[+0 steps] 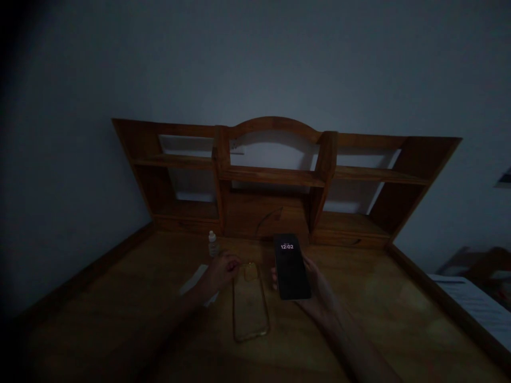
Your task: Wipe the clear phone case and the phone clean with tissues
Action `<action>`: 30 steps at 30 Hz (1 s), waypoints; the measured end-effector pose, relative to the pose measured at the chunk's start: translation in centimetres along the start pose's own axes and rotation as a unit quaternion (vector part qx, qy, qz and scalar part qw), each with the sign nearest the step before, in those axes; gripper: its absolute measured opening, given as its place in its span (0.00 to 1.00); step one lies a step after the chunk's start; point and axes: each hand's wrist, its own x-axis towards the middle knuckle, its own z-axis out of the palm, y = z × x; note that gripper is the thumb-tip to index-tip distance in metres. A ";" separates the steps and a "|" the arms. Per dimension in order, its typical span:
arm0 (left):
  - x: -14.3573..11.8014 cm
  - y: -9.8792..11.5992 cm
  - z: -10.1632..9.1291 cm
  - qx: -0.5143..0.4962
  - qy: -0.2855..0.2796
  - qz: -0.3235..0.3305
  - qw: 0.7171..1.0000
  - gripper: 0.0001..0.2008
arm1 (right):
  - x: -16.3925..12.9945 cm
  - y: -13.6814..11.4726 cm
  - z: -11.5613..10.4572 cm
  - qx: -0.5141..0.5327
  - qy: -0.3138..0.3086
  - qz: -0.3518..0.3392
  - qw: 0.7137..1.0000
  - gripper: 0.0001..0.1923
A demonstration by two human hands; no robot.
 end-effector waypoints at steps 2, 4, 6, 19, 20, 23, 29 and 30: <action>-0.2 0.0 0.0 -0.003 0.001 0.001 1.000 0.10 | 0.0 0.5 -0.2 0.011 -0.006 0.014 1.000 0.30; -0.5 -0.1 0.1 -0.010 0.000 -0.005 1.000 0.10 | 0.0 1.1 -0.3 0.033 -0.010 0.038 0.999 0.31; -0.8 0.0 0.0 -0.020 -0.004 -0.011 1.000 0.09 | 0.1 1.5 -0.3 0.055 -0.009 0.057 0.997 0.30; -1.0 1.2 0.3 -0.348 -0.046 -0.096 0.931 0.09 | -0.6 1.7 0.2 0.041 -0.005 0.066 0.997 0.31; -1.1 1.3 0.3 -0.385 -0.064 -0.122 0.913 0.10 | -0.6 1.7 0.3 0.039 -0.009 0.071 0.997 0.31; -1.6 2.1 0.0 -0.433 -0.078 -0.172 0.882 0.16 | -0.7 1.8 0.6 0.020 -0.012 0.091 0.996 0.30; -2.0 4.2 -1.4 -0.509 -0.102 -0.255 0.816 0.24 | -1.2 2.0 1.0 -0.146 0.046 0.068 0.986 0.22; -1.9 4.4 -1.5 -0.522 -0.110 -0.268 0.802 0.26 | -1.2 2.0 0.9 -0.170 0.054 0.056 0.982 0.25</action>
